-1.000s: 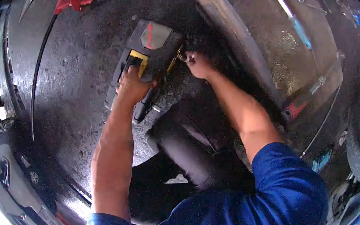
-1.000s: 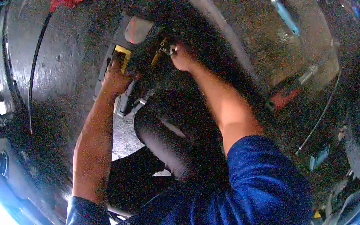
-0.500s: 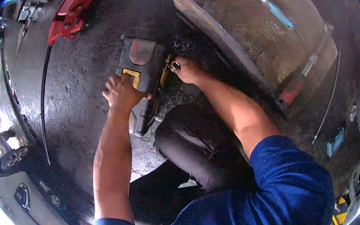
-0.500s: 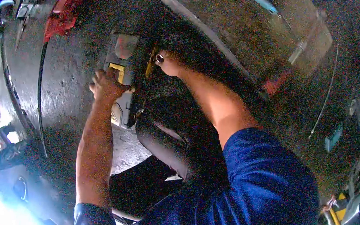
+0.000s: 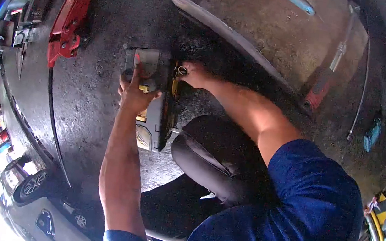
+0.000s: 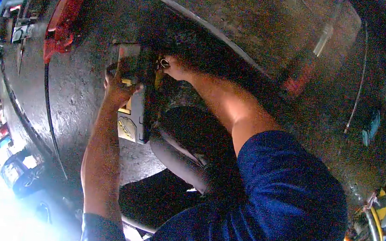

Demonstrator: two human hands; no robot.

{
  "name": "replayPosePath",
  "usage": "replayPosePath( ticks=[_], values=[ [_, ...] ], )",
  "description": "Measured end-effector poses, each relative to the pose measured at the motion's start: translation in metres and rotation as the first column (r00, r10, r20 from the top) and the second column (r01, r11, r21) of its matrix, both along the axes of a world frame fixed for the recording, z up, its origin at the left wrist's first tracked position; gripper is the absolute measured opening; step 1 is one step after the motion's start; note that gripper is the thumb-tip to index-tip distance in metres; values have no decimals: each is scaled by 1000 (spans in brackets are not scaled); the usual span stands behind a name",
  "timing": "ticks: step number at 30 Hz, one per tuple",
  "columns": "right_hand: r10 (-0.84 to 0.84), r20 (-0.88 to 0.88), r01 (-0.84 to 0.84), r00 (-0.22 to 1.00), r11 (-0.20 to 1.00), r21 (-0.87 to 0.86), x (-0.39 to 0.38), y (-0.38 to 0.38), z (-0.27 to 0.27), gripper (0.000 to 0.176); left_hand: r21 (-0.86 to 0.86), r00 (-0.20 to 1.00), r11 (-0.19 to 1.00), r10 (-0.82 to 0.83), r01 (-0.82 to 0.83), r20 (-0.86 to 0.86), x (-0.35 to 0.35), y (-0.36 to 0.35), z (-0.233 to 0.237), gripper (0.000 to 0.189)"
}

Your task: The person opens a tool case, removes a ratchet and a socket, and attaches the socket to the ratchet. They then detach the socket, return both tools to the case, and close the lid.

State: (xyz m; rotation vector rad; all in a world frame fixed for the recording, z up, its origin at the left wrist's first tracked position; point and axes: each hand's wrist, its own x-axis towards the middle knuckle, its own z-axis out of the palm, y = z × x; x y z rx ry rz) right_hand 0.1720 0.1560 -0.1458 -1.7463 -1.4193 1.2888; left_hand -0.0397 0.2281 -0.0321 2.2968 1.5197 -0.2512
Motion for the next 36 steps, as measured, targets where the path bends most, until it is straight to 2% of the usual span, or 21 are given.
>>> replayPosePath(
  ticks=[2, 3, 5, 6, 8, 9, 11, 15, 18, 20, 22, 24, 25, 27, 28, 30, 31, 33, 34, 35, 36],
  values=[
    [-61, -152, 89, 986, 979, 184, -6, 1, -20, 41, -65, 995, 995, 78, -82, -59, 11, -1, 8, 118],
    [-60, -153, 88, 986, 979, 181, -4, 0, -23, 41, -68, 995, 994, 79, -83, -60, 16, -2, 12, 118],
    [22, 50, -24, 999, 998, 51, 1, 0, -22, 34, -131, 979, 981, 123, -145, -162, 23, -2, 17, 116],
    [24, 45, -26, 999, 999, 48, 3, -3, -21, 34, -134, 978, 980, 124, -148, -167, 26, -3, 17, 116],
    [-249, -266, 186, 931, 953, -240, 10, -4, -33, 28, -133, 959, 976, 133, -170, -250, 34, 0, 21, 114],
    [-239, -266, 179, 934, 956, -232, 18, -7, -27, 28, -176, 943, 959, 166, -223, -288, 38, -2, 29, 114],
    [-406, -500, 139, 765, 862, -487, 38, -17, 28, 25, -188, 946, 952, 186, -240, -266, 41, -2, 35, 113],
    [-268, -482, 72, 834, 919, -387, 39, -19, 41, 28, -211, 935, 938, 211, -276, -283, 47, -3, 43, 112],
    [-312, -527, 105, 791, 917, -385, 28, -19, 51, 28, -193, 940, 946, 201, -260, -276, 44, -2, 36, 113],
    [-236, -632, 106, 738, 966, -237, 17, -22, 49, 30, -189, 943, 948, 203, -257, -264, 42, -4, 32, 113],
    [-240, -617, 105, 749, 963, -246, 9, -26, 44, 31, -178, 946, 950, 209, -257, -249, 42, -4, 36, 113],
    [-44, -401, 103, 915, 987, 126, 5, -31, 32, 34, -210, 920, 924, 249, -319, -303, 52, -4, 47, 114],
    [-43, -400, 102, 915, 987, 128, 2, -32, 35, 34, -208, 920, 924, 250, -320, -301, 51, -3, 45, 114],
    [23, -209, 33, 978, 965, 260, -9, -40, 41, 37, -195, 930, 936, 229, -291, -288, 48, -3, 40, 114],
    [24, -209, 32, 978, 965, 260, -9, -37, 56, 37, -196, 930, 936, 230, -293, -288, 48, -4, 41, 114],
    [218, -113, -227, 969, 971, -72, -3, -28, 95, 41, -199, 933, 932, 248, -303, -262, 48, -4, 43, 113],
    [218, -111, -226, 970, 972, -70, -2, -33, 81, 41, -197, 933, 933, 248, -302, -260, 48, -4, 42, 113],
    [22, -33, -16, 999, 985, 173, -1, -46, 37, 46, -180, 934, 944, 220, -277, -282, 45, -3, 35, 110],
    [27, -35, -21, 999, 985, 171, 2, -44, 42, 46, -182, 932, 942, 225, -283, -284, 44, -4, 34, 110],
    [22, -65, -28, 998, 996, -85, 8, -42, 51, 49, -177, 930, 939, 238, -294, -281, 44, -4, 33, 110],
    [8, -92, -38, 996, 941, -335, 12, -39, 59, 51, -173, 928, 937, 250, -304, -277, 44, -5, 32, 110]
  ],
)
